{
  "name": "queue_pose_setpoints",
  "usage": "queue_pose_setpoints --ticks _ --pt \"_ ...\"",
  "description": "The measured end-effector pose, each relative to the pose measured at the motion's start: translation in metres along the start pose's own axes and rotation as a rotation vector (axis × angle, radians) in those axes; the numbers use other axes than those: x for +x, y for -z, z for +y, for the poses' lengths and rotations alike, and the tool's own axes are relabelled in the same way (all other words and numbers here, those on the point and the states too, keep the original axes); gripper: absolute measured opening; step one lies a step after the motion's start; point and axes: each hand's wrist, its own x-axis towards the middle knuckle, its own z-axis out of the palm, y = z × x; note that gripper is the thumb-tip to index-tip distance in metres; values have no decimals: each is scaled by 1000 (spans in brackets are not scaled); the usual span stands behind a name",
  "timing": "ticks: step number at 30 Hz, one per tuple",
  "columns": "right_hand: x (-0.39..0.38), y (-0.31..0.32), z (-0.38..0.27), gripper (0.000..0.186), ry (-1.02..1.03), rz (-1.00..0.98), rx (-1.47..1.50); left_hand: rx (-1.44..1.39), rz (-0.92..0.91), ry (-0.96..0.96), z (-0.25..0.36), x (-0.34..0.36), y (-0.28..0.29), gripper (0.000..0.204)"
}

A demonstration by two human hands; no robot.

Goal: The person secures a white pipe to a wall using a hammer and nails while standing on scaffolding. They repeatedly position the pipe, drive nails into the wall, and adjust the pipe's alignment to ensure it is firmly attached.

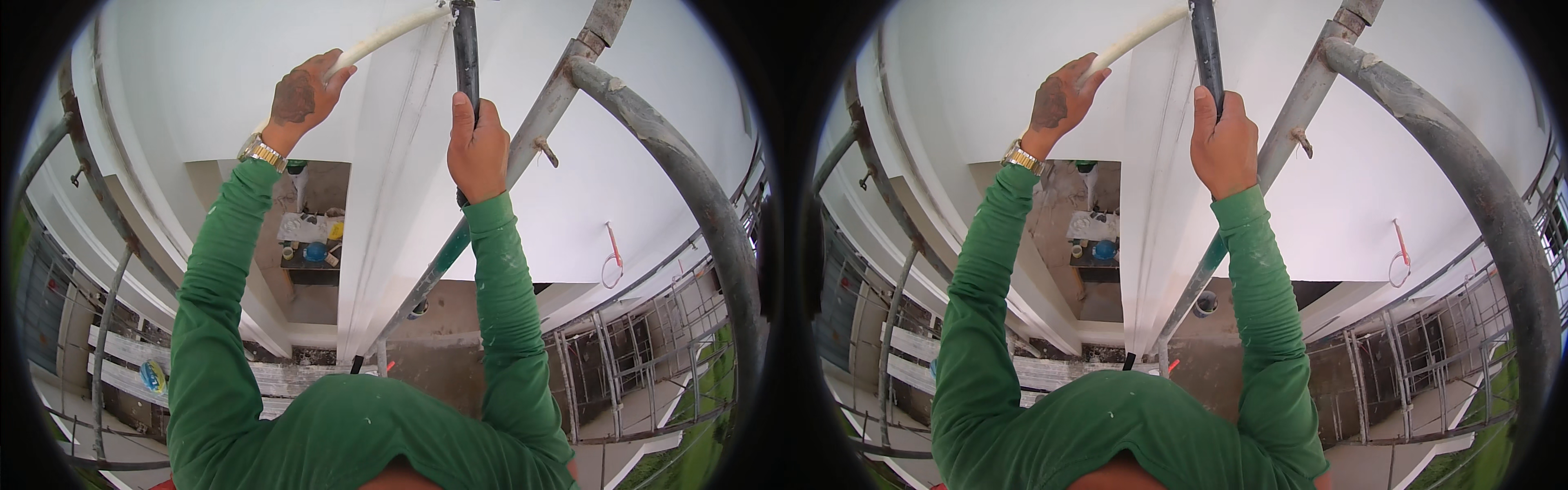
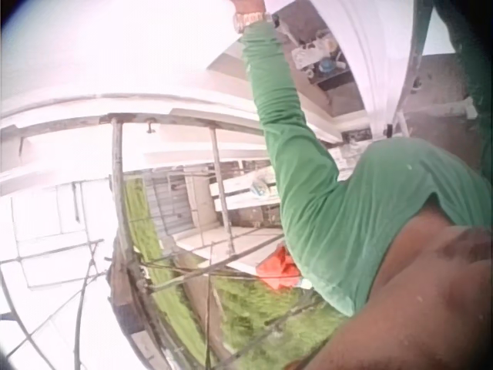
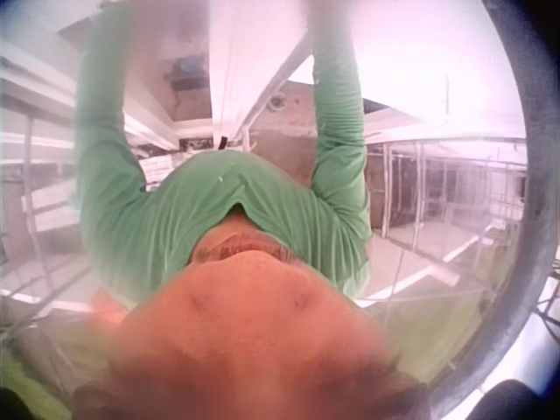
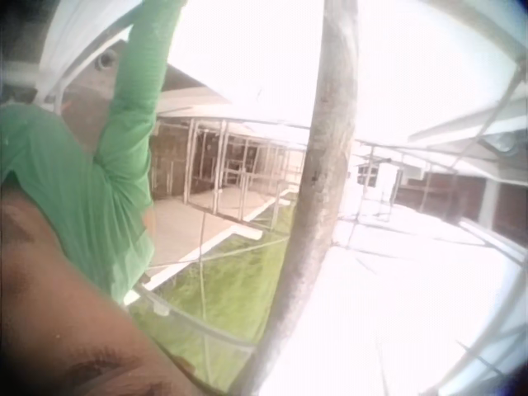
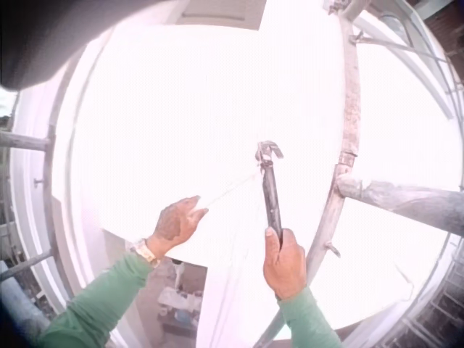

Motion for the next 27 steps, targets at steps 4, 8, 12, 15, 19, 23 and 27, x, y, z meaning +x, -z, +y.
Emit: queue_pose_setpoints --ticks 4,8,12,15,19,23,27 --pt "-6 0 -8 42 239 121 33 -65 -13 25 -7 -3 -11 51" --pt "8 0 7 44 106 11 -187 -123 5 62 -7 -8 -23 53" --pt "11 15 -9 47 67 46 -161 -83 -10 43 -2 -13 -29 53" --pt "6 24 -25 43 196 98 -70 -147 -94 127 1 -14 -30 54" --pt "10 24 -16 42 323 86 -138 -158 35 72 -1 -22 -51 52" --pt "14 22 -12 46 160 -24 -275 -155 64 71 -7 -25 -65 49" --pt "0 33 -28 48 83 -14 -161 -282 -178 230 14 -21 -40 50"
